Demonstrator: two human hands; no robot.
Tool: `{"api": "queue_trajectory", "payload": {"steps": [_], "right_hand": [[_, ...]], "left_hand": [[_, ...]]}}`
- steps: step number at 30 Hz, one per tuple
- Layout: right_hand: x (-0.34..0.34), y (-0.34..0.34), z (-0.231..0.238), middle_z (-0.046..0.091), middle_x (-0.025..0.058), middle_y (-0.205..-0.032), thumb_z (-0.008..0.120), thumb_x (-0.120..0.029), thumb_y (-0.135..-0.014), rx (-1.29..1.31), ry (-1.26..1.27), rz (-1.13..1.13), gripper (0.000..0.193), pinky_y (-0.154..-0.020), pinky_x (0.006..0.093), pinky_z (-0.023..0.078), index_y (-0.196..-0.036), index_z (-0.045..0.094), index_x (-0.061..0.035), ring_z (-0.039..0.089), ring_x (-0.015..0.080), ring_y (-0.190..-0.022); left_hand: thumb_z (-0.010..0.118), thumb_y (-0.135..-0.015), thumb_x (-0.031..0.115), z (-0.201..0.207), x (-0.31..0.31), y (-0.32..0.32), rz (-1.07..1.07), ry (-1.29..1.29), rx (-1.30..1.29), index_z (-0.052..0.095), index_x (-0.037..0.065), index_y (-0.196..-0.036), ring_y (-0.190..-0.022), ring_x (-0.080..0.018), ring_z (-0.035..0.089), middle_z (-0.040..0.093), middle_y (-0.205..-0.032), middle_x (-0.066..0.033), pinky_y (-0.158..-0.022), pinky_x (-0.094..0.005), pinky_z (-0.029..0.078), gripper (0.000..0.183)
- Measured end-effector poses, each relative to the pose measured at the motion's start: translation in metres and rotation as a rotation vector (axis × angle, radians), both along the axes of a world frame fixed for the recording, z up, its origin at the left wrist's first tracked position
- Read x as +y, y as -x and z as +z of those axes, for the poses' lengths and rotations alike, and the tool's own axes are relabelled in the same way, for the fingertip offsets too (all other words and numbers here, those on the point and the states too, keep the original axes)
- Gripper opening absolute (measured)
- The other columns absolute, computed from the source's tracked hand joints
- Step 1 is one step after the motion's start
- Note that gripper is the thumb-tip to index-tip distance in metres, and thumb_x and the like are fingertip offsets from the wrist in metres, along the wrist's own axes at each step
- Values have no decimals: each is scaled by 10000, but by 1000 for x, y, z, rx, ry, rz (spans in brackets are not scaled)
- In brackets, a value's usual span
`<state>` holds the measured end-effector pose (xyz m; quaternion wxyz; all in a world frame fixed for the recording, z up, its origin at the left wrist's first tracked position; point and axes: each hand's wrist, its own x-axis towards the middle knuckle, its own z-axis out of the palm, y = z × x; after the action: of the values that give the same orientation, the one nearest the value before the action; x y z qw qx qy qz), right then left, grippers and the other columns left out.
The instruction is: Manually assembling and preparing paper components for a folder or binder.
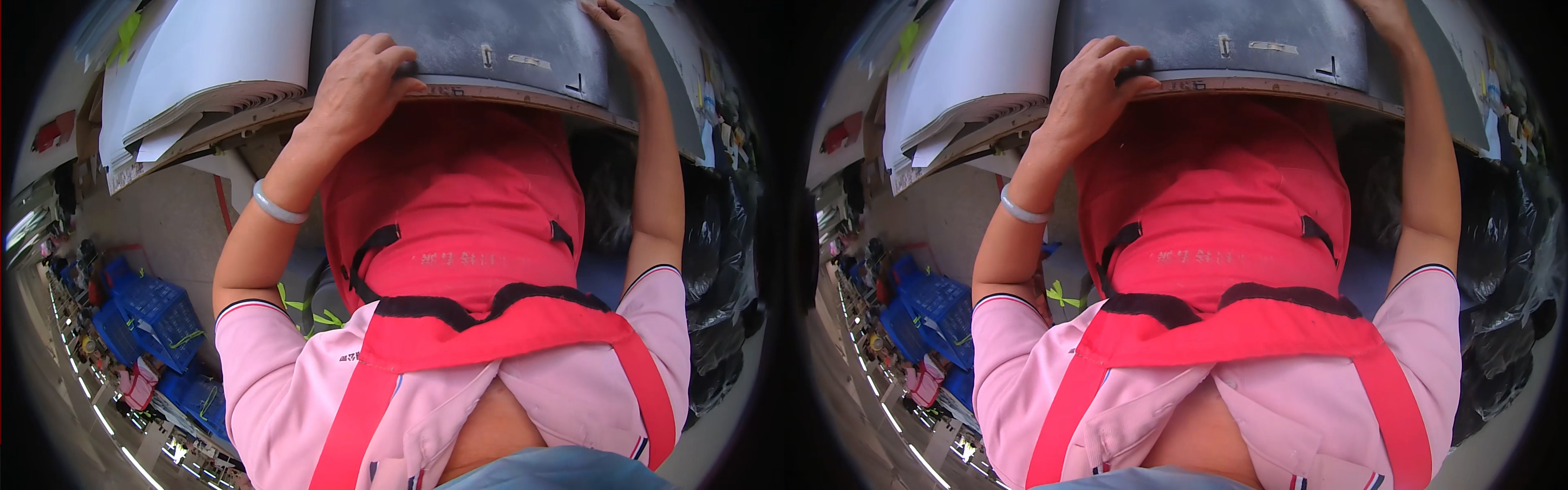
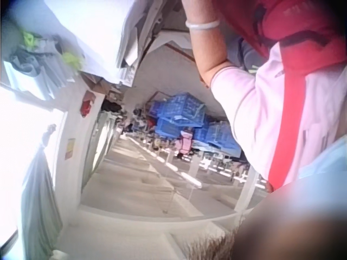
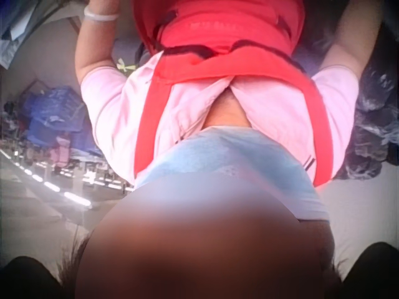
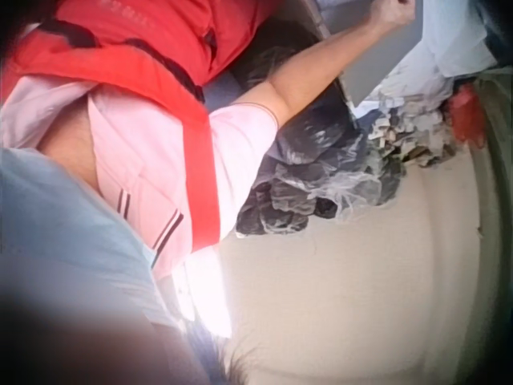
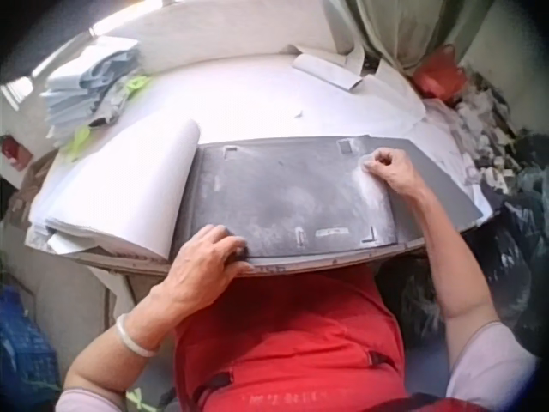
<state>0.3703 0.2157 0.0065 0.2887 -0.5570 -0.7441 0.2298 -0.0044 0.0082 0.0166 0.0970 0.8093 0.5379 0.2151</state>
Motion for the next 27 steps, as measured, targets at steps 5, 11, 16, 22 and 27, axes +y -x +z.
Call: {"api": "queue_trajectory", "payload": {"steps": [5, 11, 16, 22, 27], "right_hand": [[-2, 6, 10, 586, -43, -735, 711, -251, -880, -44, 133, -53, 240, -628, 272, 433, -818, 678, -21, 508, 73, -698], [5, -8, -3, 590, -42, -764, 713, -255, -881, 105, 212, 5, 239, -643, 275, 437, -848, 686, -20, 508, 81, -704], [-4, 4, 7, 593, -34, -770, 707, -253, -885, 6, 192, -58, 242, -653, 281, 442, -861, 689, -12, 513, 86, -714], [-14, 14, 14, 601, -22, -772, 702, -252, -884, -15, 191, -86, 242, -677, 291, 448, -877, 690, -10, 520, 99, -729], [-14, 9, 10, 605, -18, -769, 702, -248, -881, -34, 134, -73, 235, -684, 292, 451, -877, 690, -13, 524, 99, -730]], "left_hand": [[762, -835, 219, -7, -3, -9, 0, -26, -15, 705, 58, -1047, -955, -281, 604, 637, -970, -71, -820, -375, 512, 272], [760, -796, 154, -13, -4, -12, 10, -93, -145, 710, 77, -970, -933, -304, 602, 637, -925, -82, -812, -403, 516, 197], [771, -820, 192, -15, -5, -12, 32, -89, -106, 730, 99, -964, -902, -264, 626, 648, -933, -51, -783, -369, 524, 177], [747, -801, 134, -17, -5, -12, 15, -130, -123, 719, 98, -932, -880, -283, 618, 644, -898, -57, -762, -397, 530, 139], [763, -817, 175, -15, -3, -11, 11, -121, -97, 732, 90, -933, -859, -264, 637, 663, -898, -57, -755, -372, 532, 147]]}}
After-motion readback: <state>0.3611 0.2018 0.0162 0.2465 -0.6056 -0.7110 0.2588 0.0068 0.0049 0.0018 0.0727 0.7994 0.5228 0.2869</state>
